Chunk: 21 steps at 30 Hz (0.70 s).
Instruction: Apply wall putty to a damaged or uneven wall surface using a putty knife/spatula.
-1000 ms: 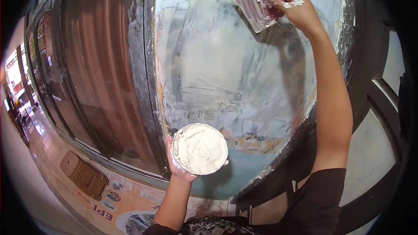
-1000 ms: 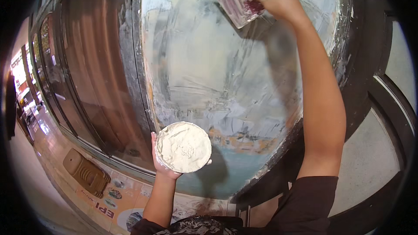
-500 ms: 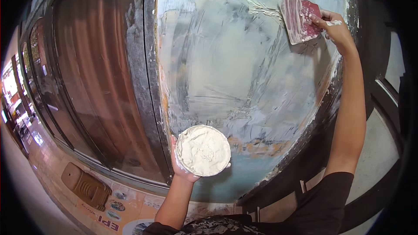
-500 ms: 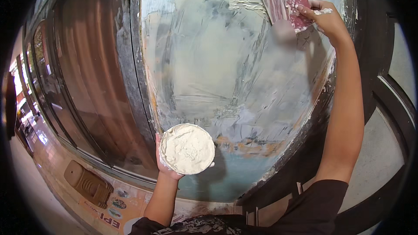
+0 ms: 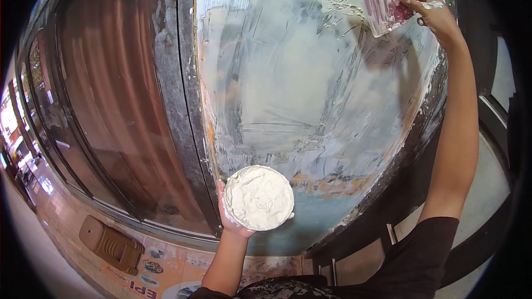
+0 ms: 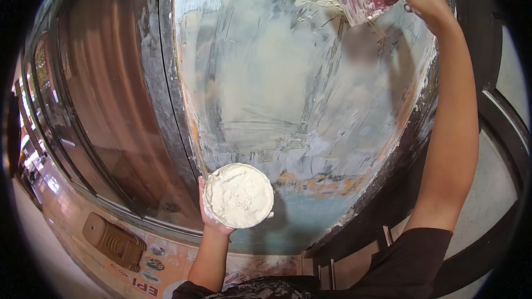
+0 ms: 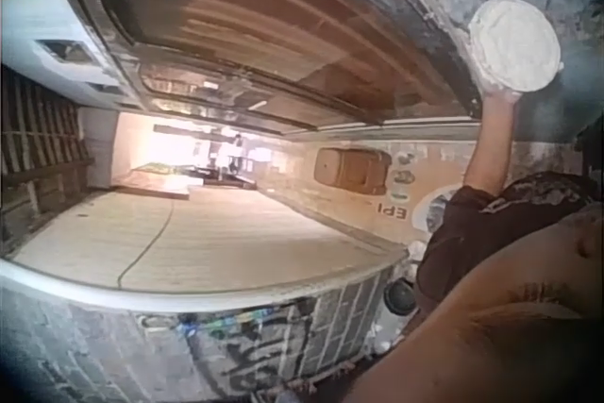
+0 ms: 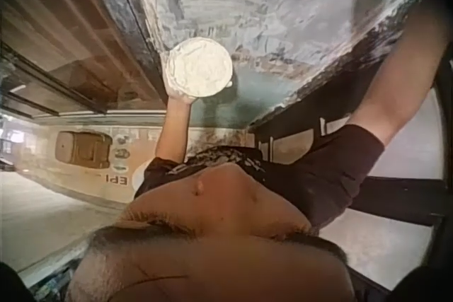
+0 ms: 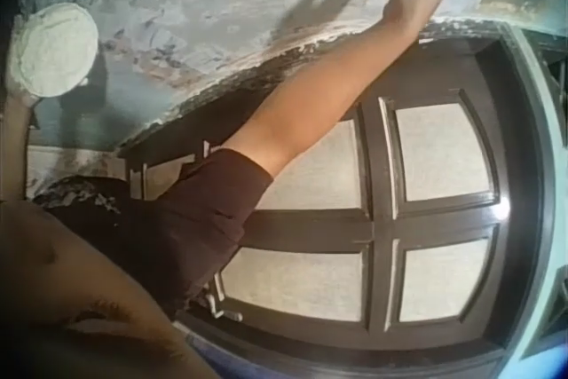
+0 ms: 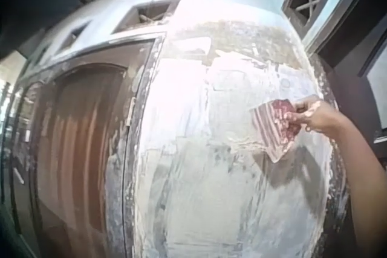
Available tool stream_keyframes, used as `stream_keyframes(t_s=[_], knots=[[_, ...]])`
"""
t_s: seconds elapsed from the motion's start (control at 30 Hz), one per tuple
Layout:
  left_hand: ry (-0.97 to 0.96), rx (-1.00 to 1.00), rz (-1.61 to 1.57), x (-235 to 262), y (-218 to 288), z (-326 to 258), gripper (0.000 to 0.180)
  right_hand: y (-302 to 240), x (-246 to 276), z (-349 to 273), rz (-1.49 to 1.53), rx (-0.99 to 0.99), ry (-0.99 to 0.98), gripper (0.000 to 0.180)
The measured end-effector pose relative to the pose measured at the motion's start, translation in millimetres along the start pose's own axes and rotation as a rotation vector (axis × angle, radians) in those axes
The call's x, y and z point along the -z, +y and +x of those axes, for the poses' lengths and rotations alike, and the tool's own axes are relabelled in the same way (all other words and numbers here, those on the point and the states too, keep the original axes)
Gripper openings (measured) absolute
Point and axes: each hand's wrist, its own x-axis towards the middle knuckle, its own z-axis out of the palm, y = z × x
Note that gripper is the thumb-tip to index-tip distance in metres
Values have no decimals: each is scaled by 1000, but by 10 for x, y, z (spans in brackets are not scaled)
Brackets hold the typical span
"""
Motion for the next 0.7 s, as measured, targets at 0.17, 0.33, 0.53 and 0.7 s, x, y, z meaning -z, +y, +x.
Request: stream_keyframes(t_s=[0.17, 0.33, 0.53, 0.7], knots=[[-5, -6, 23, 28, -35, -40, 84, -52, -373, 57, -70, 11, -8, 35], [15, 19, -19, 57, -72, -77, 88, 263, -248, 482, -139, 228, -178, 27], [44, -11, 50, 18, -49, -70, 88, 224, 88, 379, -64, 227, -166, 28], [-57, -16, 0, 49, -58, -95, 87, -58, -459, 444, -277, 294, -198, 22]])
